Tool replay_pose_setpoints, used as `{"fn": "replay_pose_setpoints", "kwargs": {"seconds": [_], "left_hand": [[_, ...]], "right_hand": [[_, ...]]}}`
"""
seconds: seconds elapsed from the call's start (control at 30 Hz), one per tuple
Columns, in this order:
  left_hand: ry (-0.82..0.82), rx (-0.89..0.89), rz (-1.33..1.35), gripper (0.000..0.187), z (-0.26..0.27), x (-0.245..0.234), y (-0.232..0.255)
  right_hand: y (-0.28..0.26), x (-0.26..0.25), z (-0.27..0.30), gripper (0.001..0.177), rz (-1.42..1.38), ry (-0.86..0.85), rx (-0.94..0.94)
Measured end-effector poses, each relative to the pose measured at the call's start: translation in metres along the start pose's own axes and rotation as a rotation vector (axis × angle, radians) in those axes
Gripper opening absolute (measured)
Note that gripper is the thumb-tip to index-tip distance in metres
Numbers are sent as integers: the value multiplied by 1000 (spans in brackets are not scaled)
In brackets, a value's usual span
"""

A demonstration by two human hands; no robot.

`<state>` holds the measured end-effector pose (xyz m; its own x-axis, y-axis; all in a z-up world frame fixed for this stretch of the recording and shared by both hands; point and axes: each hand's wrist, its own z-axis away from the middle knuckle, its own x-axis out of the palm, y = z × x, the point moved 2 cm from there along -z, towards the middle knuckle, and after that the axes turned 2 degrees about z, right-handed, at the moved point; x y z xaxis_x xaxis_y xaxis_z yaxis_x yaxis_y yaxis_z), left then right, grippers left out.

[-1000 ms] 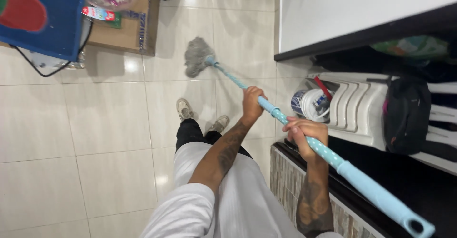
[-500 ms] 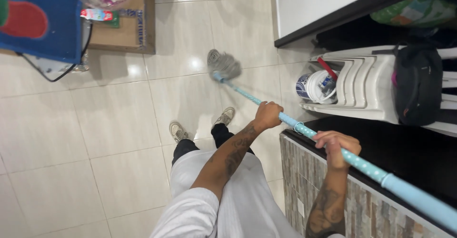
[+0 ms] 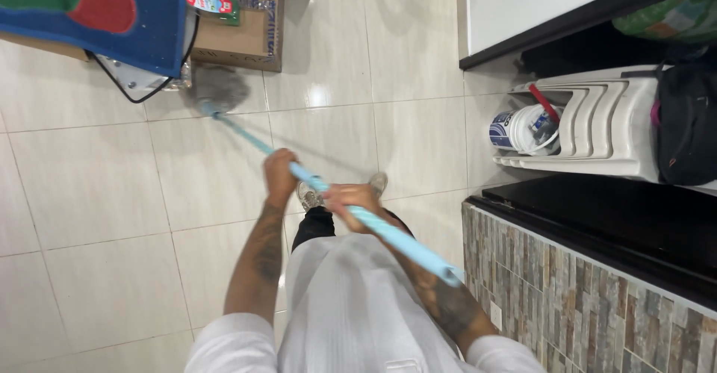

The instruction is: The person mops a tiled floor using a light blue mop, moving back and forth across the room. They navigate around a bicycle, potted plants, and stacked items while maintaining continuous contact with the floor.

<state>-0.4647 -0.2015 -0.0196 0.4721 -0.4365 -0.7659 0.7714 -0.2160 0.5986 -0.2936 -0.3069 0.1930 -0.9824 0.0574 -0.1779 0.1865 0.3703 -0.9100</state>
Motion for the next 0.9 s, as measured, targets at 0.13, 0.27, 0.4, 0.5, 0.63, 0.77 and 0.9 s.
{"fn": "replay_pose_setpoints", "kwargs": {"seconds": [0.13, 0.27, 0.4, 0.5, 0.63, 0.77, 0.9], "left_hand": [[-9, -253, -7, 13, 11, 3, -60], [40, -238, -26, 18, -2, 51, -41], [126, 8, 48, 21, -24, 85, 69], [64, 65, 133, 28, -48, 153, 146], [-57, 172, 259, 23, -50, 188, 261], [-269, 276, 256, 25, -44, 235, 335], [-388, 454, 280, 17, -17, 243, 377]], "right_hand": [[10, 33, -10, 28, -95, -158, 114], [19, -11, 8, 26, -156, -132, 163], [11, -111, 44, 38, -96, 42, 238], [-39, -184, 37, 44, 76, 59, 224], [-99, -245, 45, 45, 256, 111, 210], [-119, -275, 88, 44, 390, 215, 238], [-135, -283, 120, 48, 524, 295, 197]]}}
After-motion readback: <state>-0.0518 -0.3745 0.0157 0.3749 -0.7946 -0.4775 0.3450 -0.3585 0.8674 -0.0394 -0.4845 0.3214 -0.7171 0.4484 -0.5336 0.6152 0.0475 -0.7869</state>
